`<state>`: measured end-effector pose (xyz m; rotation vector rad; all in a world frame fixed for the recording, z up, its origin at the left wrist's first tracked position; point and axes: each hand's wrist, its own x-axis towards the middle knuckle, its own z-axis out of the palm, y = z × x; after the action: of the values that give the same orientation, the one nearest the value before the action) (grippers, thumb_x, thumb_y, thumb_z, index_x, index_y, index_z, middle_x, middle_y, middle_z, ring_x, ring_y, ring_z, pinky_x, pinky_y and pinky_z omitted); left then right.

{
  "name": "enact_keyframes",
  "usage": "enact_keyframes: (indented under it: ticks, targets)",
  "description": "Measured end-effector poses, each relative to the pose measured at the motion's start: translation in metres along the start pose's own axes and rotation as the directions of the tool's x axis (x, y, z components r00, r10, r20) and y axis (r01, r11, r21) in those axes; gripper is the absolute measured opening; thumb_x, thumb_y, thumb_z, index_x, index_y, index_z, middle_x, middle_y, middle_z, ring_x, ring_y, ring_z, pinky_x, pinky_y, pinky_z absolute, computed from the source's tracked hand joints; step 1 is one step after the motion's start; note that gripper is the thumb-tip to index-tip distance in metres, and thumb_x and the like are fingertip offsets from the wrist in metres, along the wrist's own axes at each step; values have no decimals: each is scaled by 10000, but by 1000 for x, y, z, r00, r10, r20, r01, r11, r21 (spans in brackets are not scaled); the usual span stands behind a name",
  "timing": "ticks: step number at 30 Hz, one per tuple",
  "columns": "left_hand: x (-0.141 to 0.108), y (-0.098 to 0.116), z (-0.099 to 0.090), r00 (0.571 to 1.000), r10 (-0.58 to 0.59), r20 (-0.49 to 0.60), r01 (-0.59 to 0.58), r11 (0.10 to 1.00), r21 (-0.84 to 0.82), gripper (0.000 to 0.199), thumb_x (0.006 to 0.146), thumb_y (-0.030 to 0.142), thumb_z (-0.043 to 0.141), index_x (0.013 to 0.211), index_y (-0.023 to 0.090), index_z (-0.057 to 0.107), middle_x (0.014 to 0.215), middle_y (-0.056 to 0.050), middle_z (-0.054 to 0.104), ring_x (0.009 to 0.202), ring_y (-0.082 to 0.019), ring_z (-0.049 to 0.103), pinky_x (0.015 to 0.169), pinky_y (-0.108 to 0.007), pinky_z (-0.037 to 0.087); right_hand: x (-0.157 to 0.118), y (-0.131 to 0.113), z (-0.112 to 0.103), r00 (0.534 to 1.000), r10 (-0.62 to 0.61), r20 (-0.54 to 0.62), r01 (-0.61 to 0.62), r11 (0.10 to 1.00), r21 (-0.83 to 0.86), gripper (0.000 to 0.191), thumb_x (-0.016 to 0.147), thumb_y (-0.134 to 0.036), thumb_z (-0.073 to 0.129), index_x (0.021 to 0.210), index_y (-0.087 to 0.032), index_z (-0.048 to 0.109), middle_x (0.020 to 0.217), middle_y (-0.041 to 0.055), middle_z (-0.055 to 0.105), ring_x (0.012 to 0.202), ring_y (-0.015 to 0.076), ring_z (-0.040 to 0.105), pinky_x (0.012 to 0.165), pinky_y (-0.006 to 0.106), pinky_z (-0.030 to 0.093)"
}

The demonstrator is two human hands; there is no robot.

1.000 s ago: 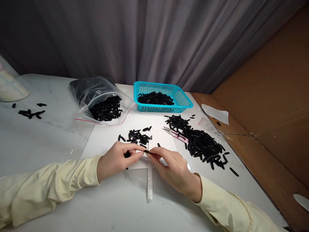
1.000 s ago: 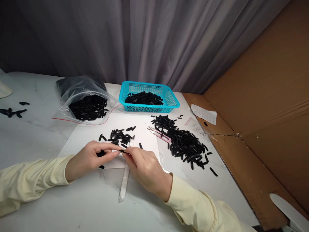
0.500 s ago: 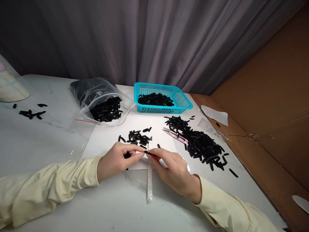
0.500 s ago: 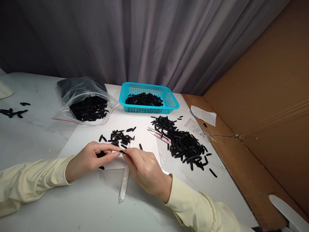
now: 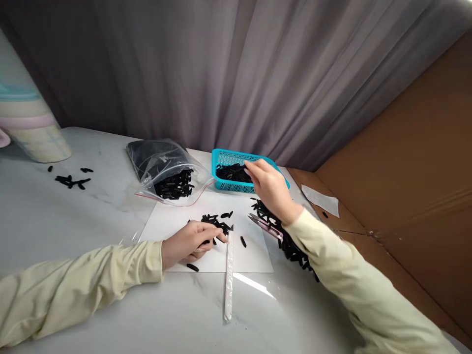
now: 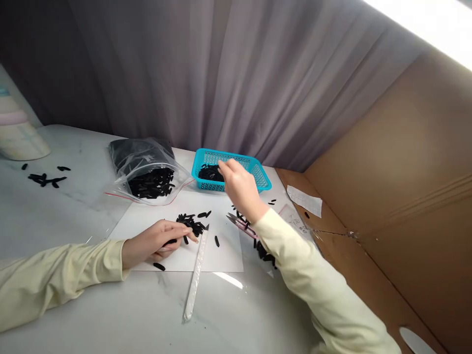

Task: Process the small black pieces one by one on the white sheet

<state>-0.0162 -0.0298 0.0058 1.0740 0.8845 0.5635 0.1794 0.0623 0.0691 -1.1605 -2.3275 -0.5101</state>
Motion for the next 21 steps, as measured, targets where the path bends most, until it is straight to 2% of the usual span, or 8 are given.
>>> enact_keyframes:
  ticks: [4,8,10,11,13,16,18,21]
  targets:
    - [3,1,-6,1000,-23,7,24,994,-109,395,803,473,520,573,167,421,427,103,225,364,-31,72,343,-175,34,33,16,-4,992,78,101,-71,995,-71,179,889,-148,485,1033,-102,581,1012,158,616,910,253,561,632,302,441]
    - [1,0,-4,998,-43,-39,42,999,-27,472,791,456,495,527,206,195,426,103,149,384,-45,58,367,-201,32,-10,-3,-20,968,47,246,-36,998,-48,201,907,-130,438,775,-163,586,696,58,632,638,169,583,526,240,362]
    - [-2,-3,-2,988,138,-76,-122,976,183,457,812,438,458,526,210,185,443,91,157,399,-60,106,378,-217,97,-44,-21,-24,940,15,340,-7,1000,-23,179,895,-174,488,734,-169,568,551,11,595,473,137,544,447,227,312]
    - [-4,-6,-1,953,293,-73,-255,910,328,435,831,414,437,524,206,209,460,81,181,415,-70,148,394,-225,147,-61,-29,-24,926,-4,377,10,1000,-14,123,878,-199,524,770,-164,569,517,1,586,434,139,535,417,229,293]
    - [-5,-11,-1,825,564,42,-469,641,608,351,868,333,389,556,193,309,506,56,272,466,-94,255,459,-240,251,-86,-42,-19,907,-50,418,54,999,3,56,857,-186,538,890,-149,563,539,6,607,447,162,567,391,237,281]
    - [-4,-18,-2,677,669,308,-563,200,802,228,895,215,310,730,177,462,668,-18,498,600,-141,418,575,-264,345,-103,-51,-5,893,-107,436,114,993,9,197,853,-83,457,1037,-120,516,705,58,653,539,178,617,376,246,291]
    - [-3,-19,-2,642,643,416,-554,15,832,201,881,174,310,818,171,501,768,-63,571,678,-174,481,640,-292,368,-106,-49,3,902,-136,409,134,990,32,253,856,-44,403,1087,-98,490,726,66,637,541,186,614,373,256,324]
    - [-4,-17,-1,632,657,410,-518,-35,855,229,833,134,300,882,171,520,852,-93,621,807,-233,539,747,-367,350,-111,-45,10,954,-136,268,88,979,184,272,894,-71,339,1128,-93,477,724,63,610,542,195,607,416,272,424]
